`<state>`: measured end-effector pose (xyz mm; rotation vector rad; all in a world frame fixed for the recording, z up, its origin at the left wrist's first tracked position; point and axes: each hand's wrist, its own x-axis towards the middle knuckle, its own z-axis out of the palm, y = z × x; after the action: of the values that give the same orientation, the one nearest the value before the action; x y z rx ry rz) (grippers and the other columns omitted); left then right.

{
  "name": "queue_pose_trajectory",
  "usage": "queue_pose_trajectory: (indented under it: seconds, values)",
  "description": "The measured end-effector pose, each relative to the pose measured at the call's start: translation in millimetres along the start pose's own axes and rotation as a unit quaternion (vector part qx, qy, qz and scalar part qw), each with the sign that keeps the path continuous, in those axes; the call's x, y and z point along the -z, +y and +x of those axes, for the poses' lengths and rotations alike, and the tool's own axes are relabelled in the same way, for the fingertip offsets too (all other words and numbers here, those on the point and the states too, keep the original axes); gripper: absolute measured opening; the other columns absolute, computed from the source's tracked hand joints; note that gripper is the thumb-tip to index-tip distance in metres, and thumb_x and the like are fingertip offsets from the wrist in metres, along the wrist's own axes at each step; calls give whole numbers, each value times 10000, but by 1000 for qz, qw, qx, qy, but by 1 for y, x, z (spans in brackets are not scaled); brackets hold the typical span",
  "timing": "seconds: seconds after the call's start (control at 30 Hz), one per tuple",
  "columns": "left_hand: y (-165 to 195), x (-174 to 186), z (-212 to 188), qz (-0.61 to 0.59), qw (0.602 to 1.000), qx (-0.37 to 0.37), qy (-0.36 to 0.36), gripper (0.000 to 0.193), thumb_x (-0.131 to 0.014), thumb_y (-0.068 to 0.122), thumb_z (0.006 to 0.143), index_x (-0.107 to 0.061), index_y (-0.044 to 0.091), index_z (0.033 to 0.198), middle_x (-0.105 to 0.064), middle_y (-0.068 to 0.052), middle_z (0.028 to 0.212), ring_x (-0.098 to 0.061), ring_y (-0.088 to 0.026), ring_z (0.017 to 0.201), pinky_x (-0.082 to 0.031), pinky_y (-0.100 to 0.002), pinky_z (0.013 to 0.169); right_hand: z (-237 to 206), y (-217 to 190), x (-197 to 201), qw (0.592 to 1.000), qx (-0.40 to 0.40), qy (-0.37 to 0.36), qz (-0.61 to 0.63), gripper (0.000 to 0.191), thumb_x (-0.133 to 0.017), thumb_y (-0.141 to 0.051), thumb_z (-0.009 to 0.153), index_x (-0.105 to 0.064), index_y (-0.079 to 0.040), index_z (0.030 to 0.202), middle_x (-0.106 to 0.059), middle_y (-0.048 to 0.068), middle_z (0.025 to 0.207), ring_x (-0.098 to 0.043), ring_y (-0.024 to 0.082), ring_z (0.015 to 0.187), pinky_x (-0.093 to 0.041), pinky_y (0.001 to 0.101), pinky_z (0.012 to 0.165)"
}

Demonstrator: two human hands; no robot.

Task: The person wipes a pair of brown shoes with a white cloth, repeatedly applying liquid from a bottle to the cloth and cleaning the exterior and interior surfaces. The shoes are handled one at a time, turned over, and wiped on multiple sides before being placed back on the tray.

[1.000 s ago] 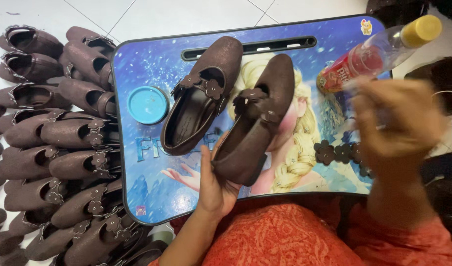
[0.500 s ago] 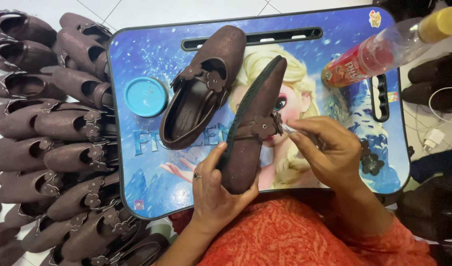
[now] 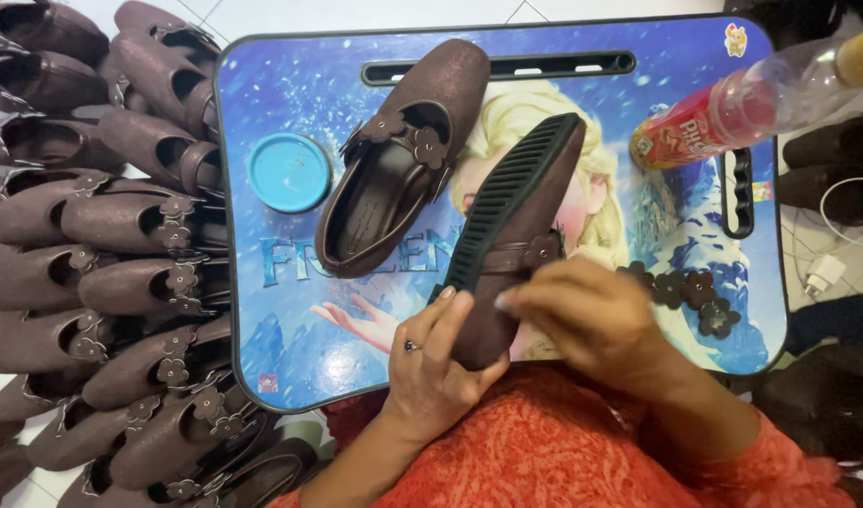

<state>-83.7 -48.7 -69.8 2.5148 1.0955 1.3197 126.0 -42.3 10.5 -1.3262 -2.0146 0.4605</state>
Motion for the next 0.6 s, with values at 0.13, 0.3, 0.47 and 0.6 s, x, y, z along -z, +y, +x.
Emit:
queue_pose_trajectory:
  seconds: [0.13, 0.3, 0.47, 0.6]
  values:
    - [-2, -11, -17, 11, 1000, -15, -1, 1427, -921, 270, 922, 320, 437, 1605, -341, -99, 1546, -653, -368, 1231, -562, -419, 858, 15, 11, 8, 986, -99, 108, -78, 173, -825, -33, 925, -757, -78, 1078, -673, 94, 966, -651, 207, 795, -515, 333, 673]
    - [-3, -12, -23, 18, 999, -18, -31, 1403, -896, 241, 924, 316, 434, 1604, -355, -85, 1544, -646, -361, 1237, -566, -417, 850, 41, -6, -13, 988, -5, 43, -145, 147, -782, -54, 872, -736, -76, 1010, -660, 95, 937, -662, 279, 850, -536, 387, 712]
    - [-2, -2, -6, 19, 999, 0, -36, 1382, -899, 287, 859, 223, 344, 1665, -463, -94, 1508, -624, -309, 1214, -534, -392, 871, 51, -11, -13, 987, 67, -45, -137, 165, -790, -95, 793, -742, -79, 950, -659, 76, 844, -646, 283, 754, -503, 418, 642]
    - [0, 8, 10, 22, 993, 57, -98, 1147, -915, 237, 654, -155, 144, 1508, -587, -121, 1397, -652, -286, 1063, -528, -397, 842, 57, 24, -6, 991, 18, 37, -131, 101, -788, -55, 890, -731, -77, 970, -655, 87, 890, -655, 285, 832, -518, 397, 713]
